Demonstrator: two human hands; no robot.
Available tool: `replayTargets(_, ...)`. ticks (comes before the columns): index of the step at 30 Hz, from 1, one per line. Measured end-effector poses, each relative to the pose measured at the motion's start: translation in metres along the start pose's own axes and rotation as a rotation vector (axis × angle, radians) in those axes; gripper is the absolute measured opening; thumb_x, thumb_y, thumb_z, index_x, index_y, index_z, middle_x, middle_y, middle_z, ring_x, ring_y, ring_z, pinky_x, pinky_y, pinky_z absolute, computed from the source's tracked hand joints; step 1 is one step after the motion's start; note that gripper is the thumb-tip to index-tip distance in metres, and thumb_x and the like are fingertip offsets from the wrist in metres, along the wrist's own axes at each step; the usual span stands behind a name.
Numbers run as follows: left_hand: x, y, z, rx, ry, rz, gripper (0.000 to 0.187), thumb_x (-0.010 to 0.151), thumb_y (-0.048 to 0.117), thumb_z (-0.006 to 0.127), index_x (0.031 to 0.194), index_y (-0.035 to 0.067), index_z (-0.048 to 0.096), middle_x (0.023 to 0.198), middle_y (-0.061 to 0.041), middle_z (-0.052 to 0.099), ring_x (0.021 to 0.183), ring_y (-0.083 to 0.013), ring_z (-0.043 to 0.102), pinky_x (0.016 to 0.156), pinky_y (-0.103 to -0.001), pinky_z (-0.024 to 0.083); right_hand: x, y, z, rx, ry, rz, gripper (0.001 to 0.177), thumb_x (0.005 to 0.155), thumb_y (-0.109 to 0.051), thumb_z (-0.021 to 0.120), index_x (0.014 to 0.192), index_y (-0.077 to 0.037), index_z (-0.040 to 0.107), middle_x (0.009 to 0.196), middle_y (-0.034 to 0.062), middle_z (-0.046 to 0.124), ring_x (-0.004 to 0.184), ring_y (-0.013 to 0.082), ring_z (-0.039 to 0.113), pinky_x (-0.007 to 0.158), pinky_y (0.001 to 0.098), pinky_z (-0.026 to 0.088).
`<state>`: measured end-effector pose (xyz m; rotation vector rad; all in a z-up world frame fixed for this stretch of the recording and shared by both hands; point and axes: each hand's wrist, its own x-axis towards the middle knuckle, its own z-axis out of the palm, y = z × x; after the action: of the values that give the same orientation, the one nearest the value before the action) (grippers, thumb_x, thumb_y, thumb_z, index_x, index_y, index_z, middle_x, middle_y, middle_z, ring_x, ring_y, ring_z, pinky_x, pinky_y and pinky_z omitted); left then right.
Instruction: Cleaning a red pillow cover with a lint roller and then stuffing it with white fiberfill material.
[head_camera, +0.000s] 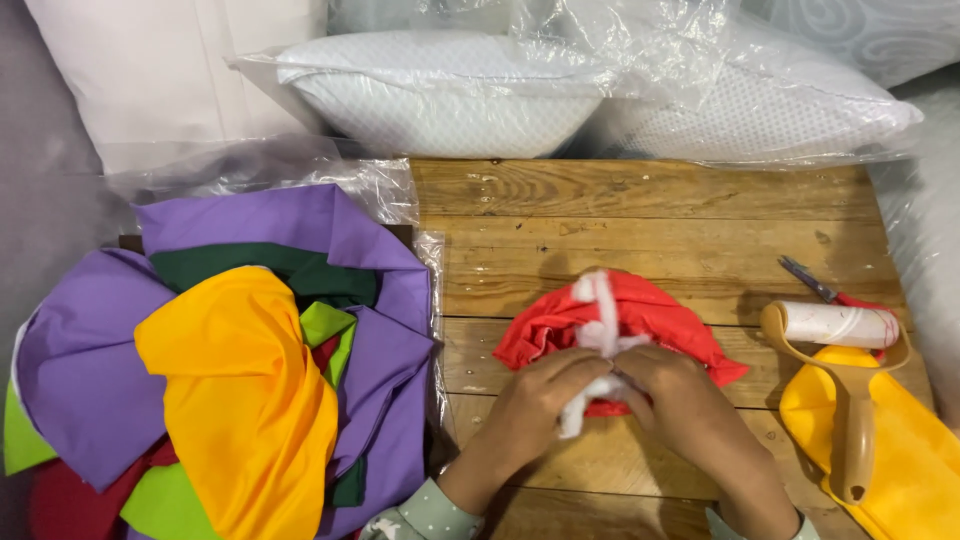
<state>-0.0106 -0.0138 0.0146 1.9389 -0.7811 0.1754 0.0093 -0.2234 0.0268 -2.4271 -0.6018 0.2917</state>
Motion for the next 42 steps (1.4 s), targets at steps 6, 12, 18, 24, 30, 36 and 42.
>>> replayTargets(6, -0.002, -0.022, 0.009, 0.552, -0.129, 0.031, 0.061, 0.065, -0.002, 0.072, 0.124, 0.013, 0.064, 0.121, -0.013, 0.075, 0.078, -0.0303, 0.069, 0.055, -0.043, 0.051, -0.005, 0.006, -0.012, 0.0, 0.23, 0.122, 0.045, 0.079, -0.015, 0.076, 0.122, -0.012, 0.065, 0.116, 0.0046, 0.072, 0.106, 0.0241, 0.07, 0.089, 0.0393, 0.053)
replayTargets(12, -0.006, -0.018, -0.001, 0.388, -0.347, -0.259, 0.041, 0.077, 0.004, 0.07, 0.115, 0.011, 0.056, 0.105, -0.012, 0.07, 0.075, -0.0409, 0.067, 0.05, -0.056, 0.047, 0.008, -0.008, 0.001, 0.13, 0.019, -0.11, 0.04, 0.083, -0.026, 0.081, 0.118, -0.013, 0.067, 0.12, 0.0071, 0.072, 0.11, 0.0241, 0.068, 0.095, 0.0353, 0.052)
replayTargets(18, -0.014, -0.022, -0.017, 0.584, -0.133, -0.269, 0.015, 0.077, 0.008, 0.063, 0.09, 0.006, 0.07, 0.106, -0.007, 0.071, 0.063, -0.0334, 0.067, 0.042, -0.047, 0.049, -0.001, 0.01, 0.0, 0.02, 0.07, -0.091, 0.016, 0.076, -0.004, 0.075, 0.081, -0.019, 0.07, 0.073, -0.0019, 0.072, 0.061, 0.0187, 0.066, 0.056, 0.0334, 0.049)
replayTargets(24, -0.011, -0.011, -0.029, 0.439, -0.256, -0.267, 0.016, 0.074, 0.018, 0.067, 0.085, 0.007, 0.069, 0.141, -0.022, 0.057, 0.069, -0.0427, 0.069, 0.054, -0.056, 0.052, -0.018, 0.007, -0.005, 0.053, 0.135, -0.17, 0.038, 0.078, -0.002, 0.069, 0.114, -0.015, 0.069, 0.089, 0.0044, 0.07, 0.076, 0.0221, 0.066, 0.074, 0.0329, 0.052)
replayTargets(30, -0.005, 0.0, -0.025, 0.327, -0.379, -0.28, 0.023, 0.07, 0.013, 0.074, 0.087, -0.001, 0.068, 0.152, -0.02, 0.046, 0.061, -0.0443, 0.066, 0.05, -0.057, 0.051, -0.005, -0.042, 0.01, 0.312, 0.081, -0.427, 0.02, 0.093, 0.0, 0.051, 0.103, -0.003, 0.069, 0.096, 0.011, 0.064, 0.101, 0.032, 0.064, 0.099, 0.0434, 0.05)
replayTargets(36, -0.01, -0.002, -0.019, 0.512, -0.302, -0.304, 0.066, 0.079, 0.015, 0.062, 0.143, 0.003, 0.049, 0.146, -0.018, 0.053, 0.056, -0.0433, 0.064, 0.045, -0.054, 0.051, -0.015, 0.0, 0.073, -0.283, 0.126, -0.026, 0.024, 0.094, -0.023, 0.065, 0.111, -0.007, 0.064, 0.122, 0.0153, 0.058, 0.093, 0.0415, 0.065, 0.075, 0.0548, 0.056)
replayTargets(42, -0.01, 0.016, -0.013, 0.641, -0.036, -0.178, 0.059, 0.079, 0.006, 0.057, 0.138, 0.005, 0.058, 0.134, -0.013, 0.065, 0.053, -0.0302, 0.066, 0.045, -0.044, 0.052, -0.026, 0.007, 0.069, -0.443, 0.215, 0.076, 0.025, 0.091, -0.028, 0.064, 0.074, -0.009, 0.067, 0.086, 0.0118, 0.068, 0.081, 0.0394, 0.066, 0.073, 0.0546, 0.054)
